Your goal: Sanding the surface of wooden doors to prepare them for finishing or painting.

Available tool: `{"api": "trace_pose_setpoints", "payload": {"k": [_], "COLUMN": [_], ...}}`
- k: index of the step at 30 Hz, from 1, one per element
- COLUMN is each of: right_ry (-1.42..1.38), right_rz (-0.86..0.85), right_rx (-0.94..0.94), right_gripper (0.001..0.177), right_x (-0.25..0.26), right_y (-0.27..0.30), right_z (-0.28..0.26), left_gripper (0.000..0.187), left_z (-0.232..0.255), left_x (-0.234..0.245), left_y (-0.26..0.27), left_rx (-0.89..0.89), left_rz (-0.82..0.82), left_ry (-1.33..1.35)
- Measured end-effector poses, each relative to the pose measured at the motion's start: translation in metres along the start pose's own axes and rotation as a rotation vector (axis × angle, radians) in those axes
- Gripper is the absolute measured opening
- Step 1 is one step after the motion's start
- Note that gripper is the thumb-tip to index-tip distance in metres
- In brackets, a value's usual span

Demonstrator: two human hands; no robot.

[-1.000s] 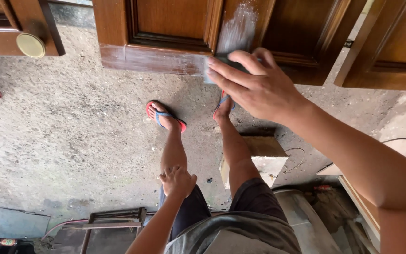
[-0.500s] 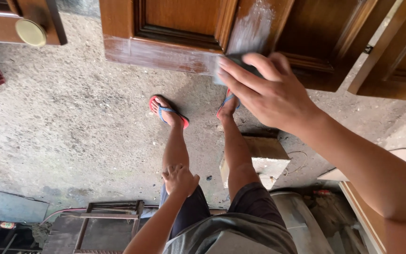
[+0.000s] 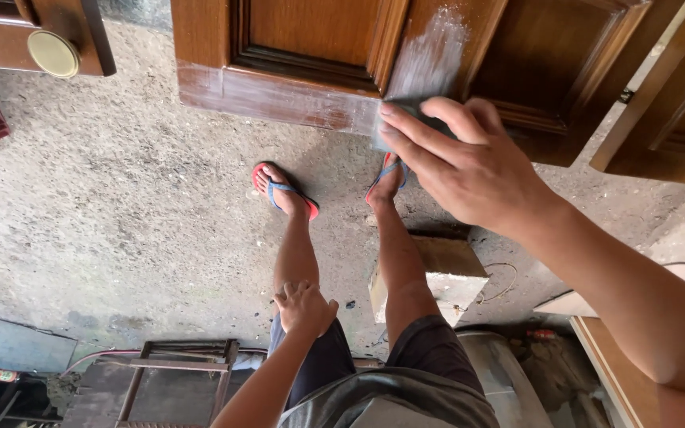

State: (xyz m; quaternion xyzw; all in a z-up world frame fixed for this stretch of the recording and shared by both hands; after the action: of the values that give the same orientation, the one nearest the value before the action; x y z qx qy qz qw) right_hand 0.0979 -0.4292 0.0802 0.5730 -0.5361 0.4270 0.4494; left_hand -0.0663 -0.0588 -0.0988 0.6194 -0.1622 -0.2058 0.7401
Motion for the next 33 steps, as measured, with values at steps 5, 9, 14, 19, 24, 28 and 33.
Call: {"api": "trace_pose_setpoints", "payload": {"k": [5, 9, 14, 19, 24, 28, 33], "right_ry": [0.049, 0.073, 0.134, 0.143, 0.17, 0.157, 0.138], "right_rz": [0.025, 0.002, -0.01, 0.008, -0.001, 0.022, 0.04], "right_rx": [0.02, 0.009, 0.004, -0.012, 0.013, 0.003, 0.009], "right_gripper": [0.03, 0.032, 0.034, 0.042, 0.039, 0.046, 0.036], "right_x": [0.0, -0.004, -0.006, -0.028, -0.023, -0.04, -0.024], "right_y": [-0.006, -0.005, 0.002, 0.002, 0.015, 0.005, 0.01], "right_z": [-0.001, -0.002, -0.003, -0.009, -0.003, -0.012, -0.008], "left_gripper": [0.064, 0.064, 0.063, 0.062, 0.062, 0.062, 0.063], "left_z": [0.0, 0.0, 0.0, -0.003, -0.003, 0.0, -0.001], "left_x": [0.001, -0.003, -0.004, -0.002, -0.005, -0.005, -0.005], "left_y": [-0.005, -0.008, -0.007, -0.007, -0.005, -0.006, -0.006], "left_rx": [-0.005, -0.008, -0.008, -0.002, -0.008, -0.017, -0.011], "left_rz": [-0.004, -0.006, -0.005, 0.001, -0.017, -0.021, -0.036], "left_ry": [-0.01, -0.017, -0.026, -0.016, -0.02, -0.025, -0.017]}}
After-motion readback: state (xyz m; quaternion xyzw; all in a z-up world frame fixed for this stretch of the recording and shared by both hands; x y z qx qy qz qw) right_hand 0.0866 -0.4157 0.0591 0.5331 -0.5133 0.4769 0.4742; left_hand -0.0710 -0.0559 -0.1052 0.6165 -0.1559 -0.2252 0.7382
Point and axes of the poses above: each hand's wrist, its own y-axis away from the middle knuckle, its own x-axis out of the back of the hand, z = x × y, the point moved 8 cm from there along -y, towards the middle knuckle, and after that the axes turned 13 degrees about -x, right-handed, at the moved point
